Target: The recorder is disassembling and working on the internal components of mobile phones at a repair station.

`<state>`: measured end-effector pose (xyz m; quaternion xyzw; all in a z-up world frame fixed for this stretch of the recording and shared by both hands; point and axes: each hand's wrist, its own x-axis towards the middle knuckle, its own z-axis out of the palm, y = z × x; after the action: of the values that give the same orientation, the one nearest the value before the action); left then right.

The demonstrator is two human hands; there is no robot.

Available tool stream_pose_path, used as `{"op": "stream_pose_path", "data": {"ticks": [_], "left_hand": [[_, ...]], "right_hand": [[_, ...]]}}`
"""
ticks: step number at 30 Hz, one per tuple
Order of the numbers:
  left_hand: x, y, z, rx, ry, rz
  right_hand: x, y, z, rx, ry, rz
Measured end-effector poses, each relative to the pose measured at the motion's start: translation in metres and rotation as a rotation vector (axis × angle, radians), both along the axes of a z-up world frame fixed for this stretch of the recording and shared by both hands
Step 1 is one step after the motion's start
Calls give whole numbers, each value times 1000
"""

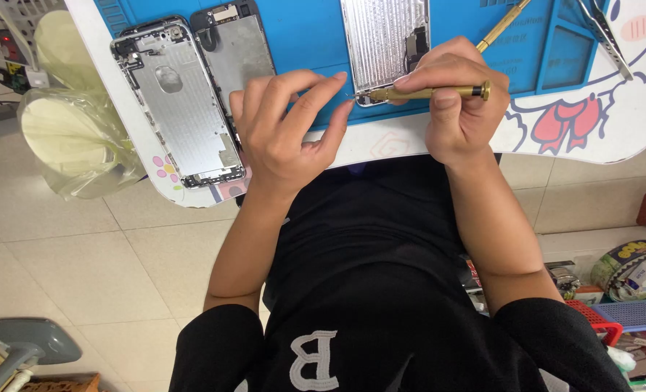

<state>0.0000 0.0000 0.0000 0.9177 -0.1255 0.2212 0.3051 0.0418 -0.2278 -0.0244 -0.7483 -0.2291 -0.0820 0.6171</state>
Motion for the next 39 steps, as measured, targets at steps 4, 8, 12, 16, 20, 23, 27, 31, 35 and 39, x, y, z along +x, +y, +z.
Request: {"op": "stream_pose_path", "data": {"ticks": [4, 8, 12, 16, 20, 23, 27, 31, 35, 39], "left_hand": [[-24, -5, 1, -20, -105, 13], [-85, -30, 18, 65, -95, -310], [-113, -55, 47, -4, 252, -479], [-129, -41, 40, 110, 189, -482], [-111, -24, 32, -41, 205, -588], [-78, -19, 23, -10, 159, -403], [-42, -28, 7, 69, 126, -92], [-25, -39, -5, 90, 156, -61], [-23, -43, -22, 170, 158, -44], [-24, -46, -25, 231, 130, 5]], "right_hand": [[-1, -2, -6, 54, 4, -9], [1, 0, -3, 133, -5, -40], [2, 5, 6, 79, -48, -45], [-5, -8, 0, 168, 125, -58], [-4, -32, -6, 261, 210, -23], [-4, -41, -8, 126, 209, -34], [-8, -39, -8, 1, 174, 43], [-4, -36, -5, -25, 198, 20], [-2, -35, -4, -163, 119, 12], [-2, -36, -5, -248, 82, -9]]}}
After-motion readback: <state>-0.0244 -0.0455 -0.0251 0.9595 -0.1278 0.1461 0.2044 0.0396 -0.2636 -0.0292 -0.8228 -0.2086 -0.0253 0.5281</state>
